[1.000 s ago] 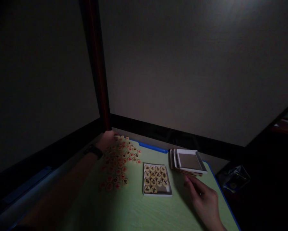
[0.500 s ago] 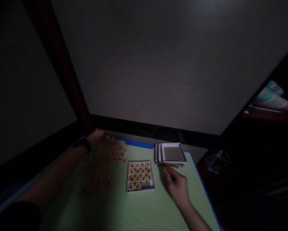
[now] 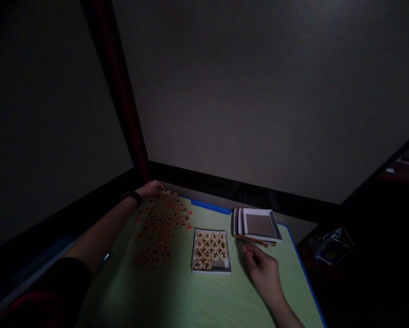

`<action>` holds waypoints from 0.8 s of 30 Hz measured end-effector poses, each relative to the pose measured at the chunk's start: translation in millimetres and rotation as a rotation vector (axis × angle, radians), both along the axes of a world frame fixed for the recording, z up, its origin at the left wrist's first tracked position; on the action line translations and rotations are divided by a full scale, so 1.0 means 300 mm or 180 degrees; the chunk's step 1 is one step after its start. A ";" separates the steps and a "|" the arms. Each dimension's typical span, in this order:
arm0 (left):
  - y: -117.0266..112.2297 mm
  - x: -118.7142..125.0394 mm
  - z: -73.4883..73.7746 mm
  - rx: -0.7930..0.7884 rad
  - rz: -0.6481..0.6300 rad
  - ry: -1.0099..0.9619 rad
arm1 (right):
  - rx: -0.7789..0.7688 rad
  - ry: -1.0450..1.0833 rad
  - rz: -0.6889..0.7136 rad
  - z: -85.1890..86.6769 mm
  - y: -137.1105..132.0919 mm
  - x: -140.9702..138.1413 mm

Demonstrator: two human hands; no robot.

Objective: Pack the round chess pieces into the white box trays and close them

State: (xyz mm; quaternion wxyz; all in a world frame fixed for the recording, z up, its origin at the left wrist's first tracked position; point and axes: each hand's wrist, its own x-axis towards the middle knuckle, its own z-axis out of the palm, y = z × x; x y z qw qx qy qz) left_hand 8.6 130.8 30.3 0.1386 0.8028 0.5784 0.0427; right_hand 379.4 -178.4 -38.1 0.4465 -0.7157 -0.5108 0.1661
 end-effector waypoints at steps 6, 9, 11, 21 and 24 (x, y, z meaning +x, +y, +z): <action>0.004 0.017 0.031 0.0115 -0.0132 0.0399 | -0.0077 0.0092 0.0072 0.002 0.002 -0.001; -0.009 0.040 0.038 0.0245 -0.0115 0.0574 | -0.0074 0.0076 0.0110 0.006 0.000 -0.003; -0.022 0.063 0.035 0.0343 -0.0098 0.0658 | -0.0057 0.0071 0.0101 0.008 0.000 -0.004; -0.048 0.142 0.017 0.0524 -0.0131 0.0802 | 0.0027 0.0079 0.0065 0.009 0.003 -0.006; -0.050 0.141 0.013 0.0512 -0.0085 0.0721 | -0.0004 0.0064 0.0096 0.000 0.004 0.000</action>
